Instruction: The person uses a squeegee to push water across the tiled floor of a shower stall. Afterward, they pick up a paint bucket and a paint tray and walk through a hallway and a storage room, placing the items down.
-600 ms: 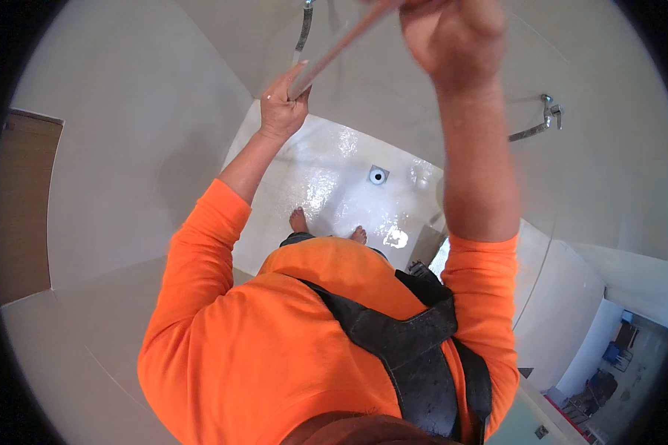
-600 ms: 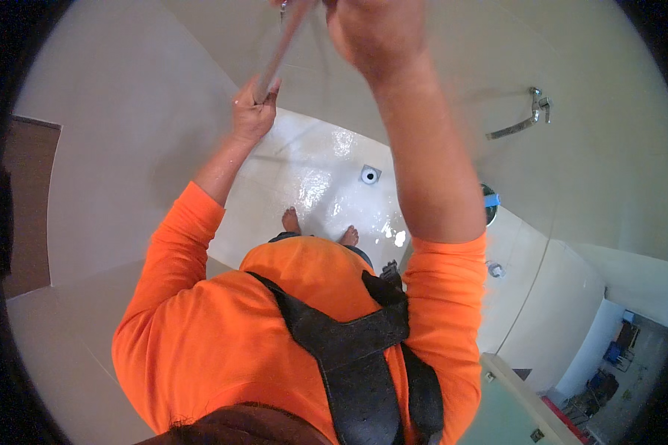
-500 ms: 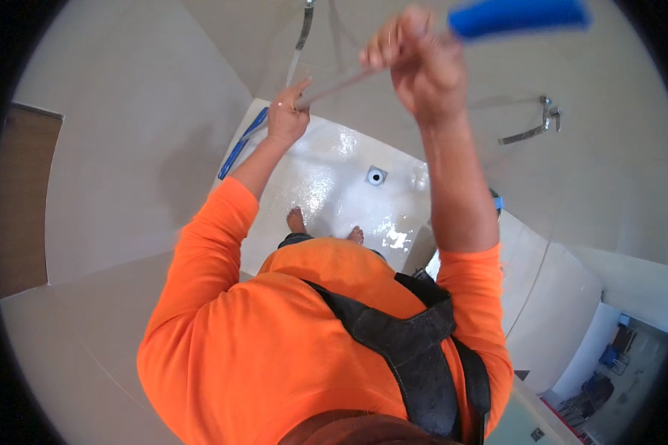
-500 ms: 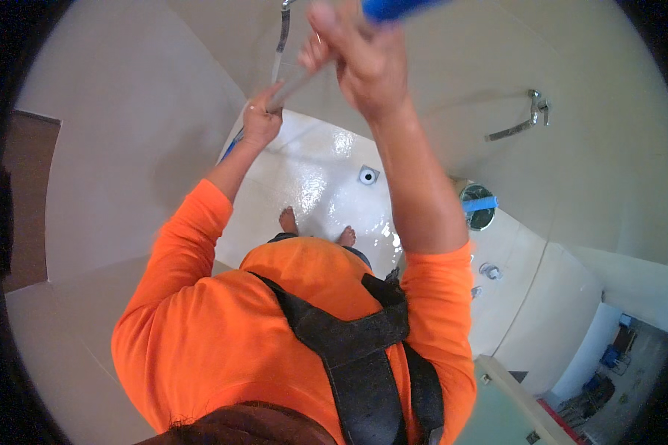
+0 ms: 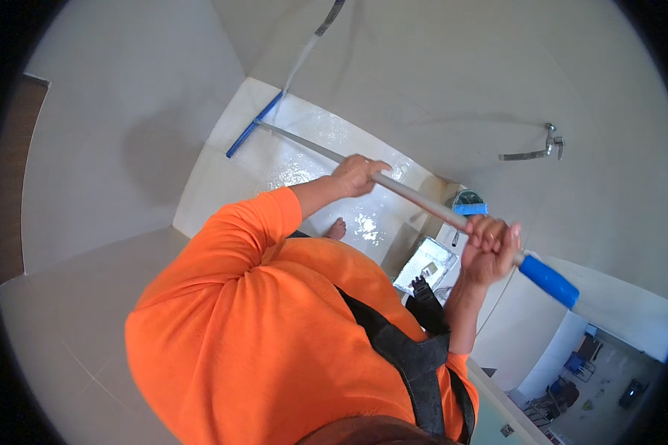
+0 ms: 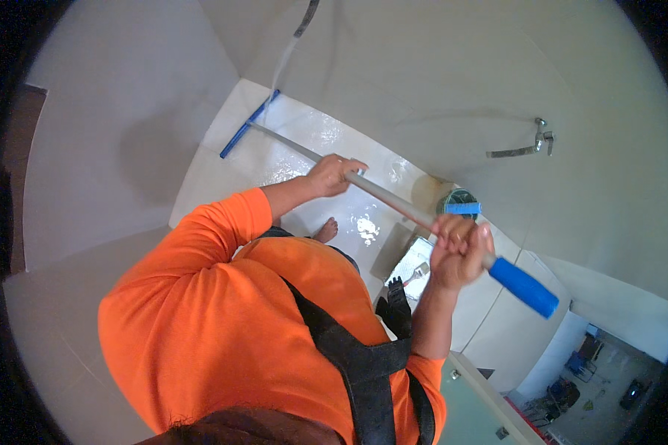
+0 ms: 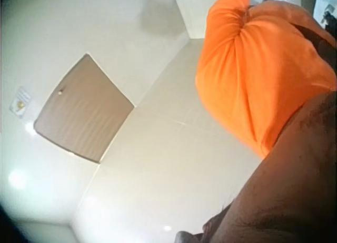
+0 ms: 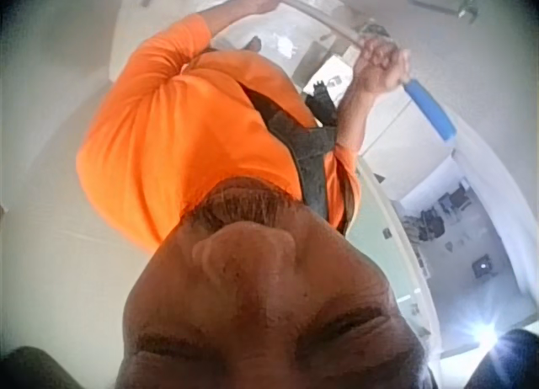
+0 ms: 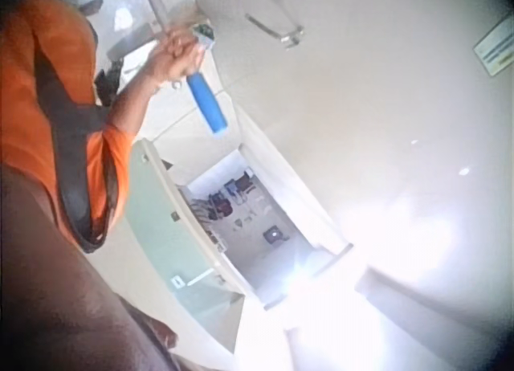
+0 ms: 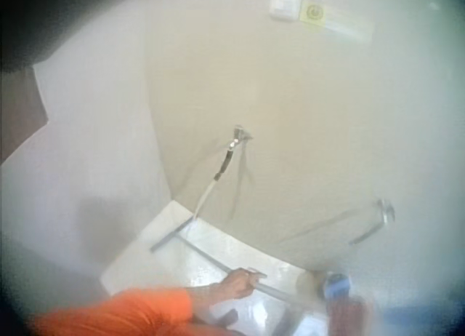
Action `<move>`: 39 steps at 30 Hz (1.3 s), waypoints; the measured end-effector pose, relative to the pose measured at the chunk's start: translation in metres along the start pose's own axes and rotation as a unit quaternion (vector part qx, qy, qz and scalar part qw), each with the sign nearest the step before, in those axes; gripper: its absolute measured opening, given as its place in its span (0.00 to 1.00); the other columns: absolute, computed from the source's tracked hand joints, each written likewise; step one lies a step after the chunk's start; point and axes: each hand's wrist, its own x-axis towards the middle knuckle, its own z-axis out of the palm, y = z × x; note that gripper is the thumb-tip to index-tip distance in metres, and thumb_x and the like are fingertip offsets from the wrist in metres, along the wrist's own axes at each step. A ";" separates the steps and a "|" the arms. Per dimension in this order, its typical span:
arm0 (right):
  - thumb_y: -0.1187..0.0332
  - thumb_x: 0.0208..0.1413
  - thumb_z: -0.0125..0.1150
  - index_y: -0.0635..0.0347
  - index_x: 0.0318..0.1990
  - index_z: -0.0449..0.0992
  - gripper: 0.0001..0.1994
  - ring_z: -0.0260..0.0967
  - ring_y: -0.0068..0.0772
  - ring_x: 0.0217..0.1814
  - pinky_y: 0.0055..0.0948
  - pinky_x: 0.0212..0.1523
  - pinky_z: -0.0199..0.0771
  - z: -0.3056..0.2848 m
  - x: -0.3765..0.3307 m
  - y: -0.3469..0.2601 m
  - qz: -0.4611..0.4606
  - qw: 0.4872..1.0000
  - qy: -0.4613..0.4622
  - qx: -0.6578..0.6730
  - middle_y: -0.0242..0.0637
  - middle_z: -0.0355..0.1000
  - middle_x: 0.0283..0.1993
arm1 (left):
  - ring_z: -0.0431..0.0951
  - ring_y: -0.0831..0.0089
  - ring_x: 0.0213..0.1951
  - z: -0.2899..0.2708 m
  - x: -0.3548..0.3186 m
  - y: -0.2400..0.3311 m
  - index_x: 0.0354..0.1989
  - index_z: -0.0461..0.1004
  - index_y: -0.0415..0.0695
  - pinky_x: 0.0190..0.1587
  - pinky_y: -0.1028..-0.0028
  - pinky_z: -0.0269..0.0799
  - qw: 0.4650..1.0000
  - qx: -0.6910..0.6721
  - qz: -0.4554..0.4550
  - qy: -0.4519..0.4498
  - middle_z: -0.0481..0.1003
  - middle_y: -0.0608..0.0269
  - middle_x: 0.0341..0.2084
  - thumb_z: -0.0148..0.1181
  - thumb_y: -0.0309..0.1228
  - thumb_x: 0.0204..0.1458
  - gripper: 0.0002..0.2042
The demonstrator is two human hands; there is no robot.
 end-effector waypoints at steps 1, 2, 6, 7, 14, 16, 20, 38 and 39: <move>0.63 0.64 0.39 0.52 0.18 0.54 0.19 0.49 0.25 0.14 0.33 0.24 0.61 0.001 -0.008 -0.009 -0.004 1.000 0.005 -0.017 0.29 0.51 0.11 | 0.77 0.52 0.33 0.000 -0.005 0.009 0.46 0.73 0.52 0.40 0.59 0.73 0.999 0.013 -0.001 -0.031 0.77 0.52 0.27 0.55 0.22 0.41 0.20; 0.63 0.65 0.38 0.52 0.18 0.54 0.19 0.49 0.25 0.14 0.33 0.24 0.61 0.002 -0.014 -0.018 -0.008 0.999 0.011 -0.035 0.29 0.51 0.11 | 0.77 0.52 0.33 -0.003 -0.008 0.018 0.47 0.73 0.53 0.39 0.59 0.73 0.999 0.002 0.000 -0.054 0.77 0.52 0.27 0.55 0.23 0.42 0.20; 0.62 0.65 0.35 0.50 0.18 0.53 0.19 0.47 0.22 0.13 0.31 0.22 0.60 0.016 -0.029 -0.059 -0.045 0.996 0.011 -0.070 0.27 0.50 0.12 | 0.77 0.51 0.31 -0.010 -0.015 0.051 0.48 0.73 0.53 0.35 0.58 0.72 0.990 -0.091 0.065 -0.081 0.76 0.51 0.25 0.57 0.26 0.43 0.20; 0.61 0.66 0.35 0.50 0.18 0.53 0.20 0.46 0.22 0.12 0.30 0.21 0.60 0.020 -0.033 -0.070 -0.050 0.996 0.015 -0.076 0.27 0.50 0.12 | 0.77 0.51 0.30 -0.009 -0.017 0.057 0.48 0.73 0.53 0.35 0.58 0.71 0.984 -0.127 0.088 -0.085 0.76 0.51 0.25 0.57 0.26 0.43 0.20; 0.59 0.67 0.32 0.49 0.18 0.54 0.21 0.44 0.20 0.11 0.27 0.19 0.57 0.028 -0.064 -0.130 -0.093 0.985 0.051 -0.136 0.25 0.49 0.12 | 0.76 0.51 0.37 -0.013 -0.019 0.108 0.50 0.71 0.45 0.40 0.59 0.70 0.930 -0.241 0.200 -0.193 0.76 0.47 0.33 0.57 0.29 0.48 0.18; 0.59 0.67 0.33 0.49 0.18 0.55 0.21 0.44 0.19 0.11 0.26 0.17 0.56 0.026 -0.068 -0.143 -0.107 0.979 0.058 -0.163 0.25 0.48 0.11 | 0.75 0.51 0.42 -0.007 -0.015 0.118 0.51 0.71 0.45 0.43 0.59 0.69 0.911 -0.261 0.221 -0.229 0.75 0.46 0.38 0.58 0.30 0.50 0.18; 0.58 0.67 0.33 0.49 0.18 0.55 0.21 0.45 0.19 0.11 0.24 0.17 0.59 0.022 -0.070 -0.164 -0.112 0.977 0.040 -0.177 0.25 0.50 0.11 | 0.73 0.51 0.47 0.021 -0.014 0.075 0.52 0.70 0.45 0.48 0.60 0.68 0.931 -0.199 0.157 -0.264 0.74 0.48 0.43 0.59 0.32 0.51 0.19; 0.58 0.55 0.54 0.48 0.15 0.56 0.19 0.56 0.27 0.14 0.32 0.19 0.59 -0.117 0.017 -0.035 0.050 0.979 -0.196 0.029 0.27 0.57 0.12 | 0.77 0.52 0.39 0.055 -0.075 -0.068 0.46 0.76 0.47 0.45 0.61 0.72 0.987 -0.056 -0.125 -0.087 0.77 0.50 0.35 0.56 0.24 0.41 0.19; 0.59 0.53 0.55 0.50 0.13 0.56 0.20 0.58 0.30 0.15 0.33 0.24 0.61 -0.121 0.023 -0.020 0.080 0.977 -0.198 0.017 0.28 0.57 0.12 | 0.77 0.52 0.39 0.054 -0.080 -0.077 0.45 0.76 0.48 0.46 0.61 0.72 0.984 -0.058 -0.155 -0.061 0.77 0.49 0.36 0.56 0.26 0.42 0.18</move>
